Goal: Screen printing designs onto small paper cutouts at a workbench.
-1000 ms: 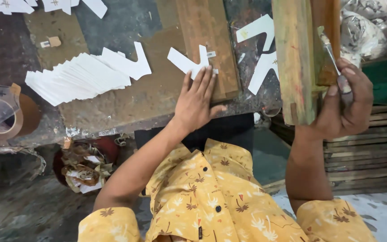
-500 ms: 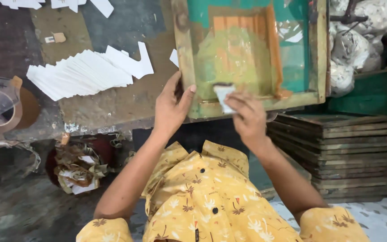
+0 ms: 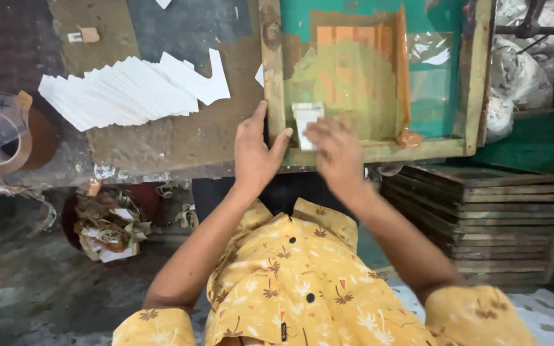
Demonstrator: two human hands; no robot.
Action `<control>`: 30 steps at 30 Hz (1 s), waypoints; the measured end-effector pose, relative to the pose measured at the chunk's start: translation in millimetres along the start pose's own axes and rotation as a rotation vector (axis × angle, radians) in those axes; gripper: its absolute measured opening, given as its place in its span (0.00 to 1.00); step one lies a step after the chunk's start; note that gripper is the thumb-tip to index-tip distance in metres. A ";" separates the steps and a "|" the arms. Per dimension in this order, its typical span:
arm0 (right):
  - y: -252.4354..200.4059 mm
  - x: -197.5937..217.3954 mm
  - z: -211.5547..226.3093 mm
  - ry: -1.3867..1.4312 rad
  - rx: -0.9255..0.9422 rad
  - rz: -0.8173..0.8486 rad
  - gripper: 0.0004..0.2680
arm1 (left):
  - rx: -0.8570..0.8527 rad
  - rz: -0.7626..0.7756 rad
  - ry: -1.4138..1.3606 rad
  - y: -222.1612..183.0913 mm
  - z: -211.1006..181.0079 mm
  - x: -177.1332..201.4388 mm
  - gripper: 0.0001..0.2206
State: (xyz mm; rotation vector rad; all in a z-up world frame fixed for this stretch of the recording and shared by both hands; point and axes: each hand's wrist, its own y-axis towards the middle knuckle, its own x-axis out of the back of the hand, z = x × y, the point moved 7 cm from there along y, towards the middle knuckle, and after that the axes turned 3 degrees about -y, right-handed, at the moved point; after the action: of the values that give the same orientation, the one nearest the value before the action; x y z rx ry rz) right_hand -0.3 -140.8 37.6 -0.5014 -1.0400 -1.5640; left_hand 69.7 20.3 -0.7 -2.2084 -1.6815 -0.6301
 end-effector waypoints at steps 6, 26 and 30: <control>-9.3 26.1 12.2 0.093 0.015 -0.114 0.16 | 0.029 0.041 -0.119 0.4 -30.3 15.0 0.30; -22.9 180.3 -6.6 0.176 -0.001 -0.815 0.07 | -0.327 -0.403 0.150 99.1 -6.2 90.3 0.24; -13.4 185.7 5.3 0.095 0.034 -0.774 0.08 | -0.171 0.071 0.698 66.9 10.4 59.0 0.34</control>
State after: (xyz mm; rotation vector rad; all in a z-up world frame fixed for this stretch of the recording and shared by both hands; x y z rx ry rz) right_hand -64.8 -241.0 180.8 0.0262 -1.2619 -2.2088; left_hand 148.8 56.1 22.4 -1.8113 -1.2097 -1.3685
